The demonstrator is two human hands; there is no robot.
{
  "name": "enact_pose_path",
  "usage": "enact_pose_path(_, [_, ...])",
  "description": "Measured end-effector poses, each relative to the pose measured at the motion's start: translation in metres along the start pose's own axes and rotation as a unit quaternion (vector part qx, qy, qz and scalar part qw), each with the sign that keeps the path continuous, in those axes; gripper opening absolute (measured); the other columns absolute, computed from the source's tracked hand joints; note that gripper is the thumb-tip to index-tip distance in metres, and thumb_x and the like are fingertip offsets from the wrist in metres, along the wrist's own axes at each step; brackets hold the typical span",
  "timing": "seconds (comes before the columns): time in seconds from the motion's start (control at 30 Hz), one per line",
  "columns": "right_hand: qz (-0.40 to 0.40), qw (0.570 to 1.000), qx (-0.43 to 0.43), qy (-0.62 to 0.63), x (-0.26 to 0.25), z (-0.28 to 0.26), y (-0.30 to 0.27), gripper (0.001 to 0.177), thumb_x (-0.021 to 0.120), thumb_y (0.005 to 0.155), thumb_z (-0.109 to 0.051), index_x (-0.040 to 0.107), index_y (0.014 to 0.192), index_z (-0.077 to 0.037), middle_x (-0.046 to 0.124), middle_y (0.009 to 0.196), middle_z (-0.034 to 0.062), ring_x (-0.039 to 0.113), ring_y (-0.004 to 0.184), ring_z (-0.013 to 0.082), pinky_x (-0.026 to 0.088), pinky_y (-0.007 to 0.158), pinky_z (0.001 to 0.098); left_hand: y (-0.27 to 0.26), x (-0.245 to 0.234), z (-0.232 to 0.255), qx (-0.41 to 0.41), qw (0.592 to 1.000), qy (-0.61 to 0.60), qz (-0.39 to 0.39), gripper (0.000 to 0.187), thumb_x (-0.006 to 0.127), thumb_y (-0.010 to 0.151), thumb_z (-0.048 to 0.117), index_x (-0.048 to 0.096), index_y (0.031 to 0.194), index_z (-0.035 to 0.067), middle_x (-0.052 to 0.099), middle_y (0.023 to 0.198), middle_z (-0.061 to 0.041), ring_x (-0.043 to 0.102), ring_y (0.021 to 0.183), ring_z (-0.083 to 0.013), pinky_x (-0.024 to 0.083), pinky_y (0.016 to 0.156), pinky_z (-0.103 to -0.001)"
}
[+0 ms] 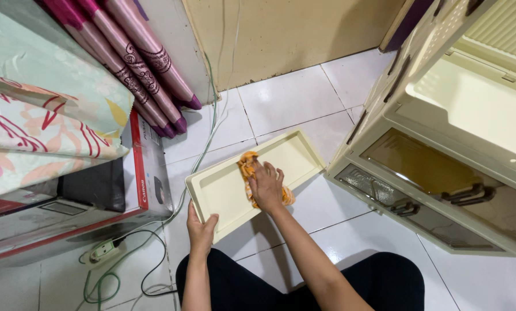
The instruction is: The person sits on the floor and detaches the top drawer from a plastic drawer cabinet, then wipes the removed drawer panel and its edges with an orange cloth. They reattach the drawer to the cabinet, reposition the cabinet against the wall, and wipe the open top compartment with the cloth.
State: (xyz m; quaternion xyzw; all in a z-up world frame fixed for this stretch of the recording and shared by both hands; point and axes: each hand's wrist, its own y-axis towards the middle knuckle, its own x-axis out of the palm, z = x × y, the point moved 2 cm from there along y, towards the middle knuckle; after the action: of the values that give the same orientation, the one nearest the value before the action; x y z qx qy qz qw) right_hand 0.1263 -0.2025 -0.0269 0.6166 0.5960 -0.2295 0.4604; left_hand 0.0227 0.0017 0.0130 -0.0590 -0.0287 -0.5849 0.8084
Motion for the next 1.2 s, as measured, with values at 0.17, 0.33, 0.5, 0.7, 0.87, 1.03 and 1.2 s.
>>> enact_pose_path(0.17, [-0.024, 0.995, 0.092, -0.013, -0.007, 0.068, 0.023, 0.052, 0.054, 0.099, -0.032, 0.05, 0.146, -0.01, 0.053, 0.15, 0.0045, 0.048, 0.128, 0.0316, 0.029, 0.106, 0.0575, -0.002, 0.0, -0.005, -0.021, 0.999, 0.028, 0.002, 0.076, 0.057, 0.074, -0.011, 0.043, 0.147, 0.003, 0.066, 0.118, -0.01, 0.065, 0.105, -0.0175, 0.053, 0.091, -0.03])
enact_pose_path(0.33, [-0.072, 0.979, 0.167, -0.086, -0.003, 0.126, 0.043, 0.051, 0.051, 0.102, -0.04, 0.053, 0.145, -0.013, 0.061, 0.141, 0.0012, 0.052, 0.123, 0.0288, 0.036, 0.102, 0.0513, 0.001, 0.001, -0.007, -0.014, 0.999, 0.034, 0.004, 0.073, 0.057, 0.074, -0.01, 0.044, 0.145, 0.002, 0.066, 0.115, -0.01, 0.065, 0.103, -0.0178, 0.053, 0.089, -0.03])
enact_pose_path(0.5, [-0.083, 0.961, 0.2, -0.173, 0.009, 0.169, 0.055, 0.048, 0.049, 0.102, -0.045, 0.056, 0.14, -0.015, 0.063, 0.135, 0.0024, 0.053, 0.118, 0.0299, 0.042, 0.092, 0.0542, 0.0, 0.004, -0.002, 0.005, 0.999, 0.044, 0.022, 0.075, 0.058, 0.074, -0.01, 0.044, 0.147, 0.001, 0.065, 0.117, -0.01, 0.064, 0.104, -0.0176, 0.052, 0.091, -0.03])
enact_pose_path(0.7, [-0.053, 0.944, 0.187, -0.267, 0.006, 0.175, 0.05, 0.048, 0.056, 0.097, -0.033, 0.054, 0.145, -0.026, 0.07, 0.113, 0.0041, 0.061, 0.11, 0.0254, 0.052, 0.081, 0.0521, -0.001, 0.01, 0.008, 0.044, 0.997, 0.046, 0.04, 0.084, 0.057, 0.076, -0.01, 0.035, 0.156, 0.001, 0.062, 0.129, -0.011, 0.063, 0.114, -0.0174, 0.05, 0.097, -0.029])
enact_pose_path(0.87, [-0.082, 0.933, 0.222, -0.271, -0.016, 0.162, 0.038, 0.055, 0.057, 0.092, -0.031, 0.051, 0.146, -0.03, 0.07, 0.107, 0.0103, 0.063, 0.104, 0.0299, 0.055, 0.074, 0.0521, -0.003, 0.012, 0.009, 0.057, 0.997, 0.03, 0.046, 0.086, 0.057, 0.077, -0.012, 0.032, 0.158, 0.001, 0.061, 0.132, -0.011, 0.062, 0.116, -0.0175, 0.05, 0.098, -0.028])
enact_pose_path(1.03, [-0.087, 0.944, 0.265, -0.177, -0.039, 0.163, 0.022, 0.055, 0.052, 0.095, -0.031, 0.048, 0.149, -0.021, 0.071, 0.109, 0.0193, 0.065, 0.101, 0.0385, 0.057, 0.077, 0.0516, -0.005, 0.009, 0.01, 0.064, 0.997, 0.023, 0.042, 0.083, 0.057, 0.078, -0.011, 0.034, 0.157, 0.0, 0.062, 0.131, -0.011, 0.063, 0.115, -0.0167, 0.05, 0.097, -0.027])
enact_pose_path(1.2, [-0.046, 0.97, 0.189, -0.146, -0.048, 0.138, -0.006, 0.053, 0.056, 0.093, -0.029, 0.054, 0.143, -0.014, 0.071, 0.111, 0.0188, 0.066, 0.097, 0.0373, 0.056, 0.081, 0.0515, -0.005, 0.01, 0.013, 0.091, 0.995, 0.014, 0.024, 0.08, 0.056, 0.079, -0.011, 0.037, 0.156, -0.001, 0.061, 0.13, -0.011, 0.061, 0.117, -0.0174, 0.049, 0.1, -0.028])
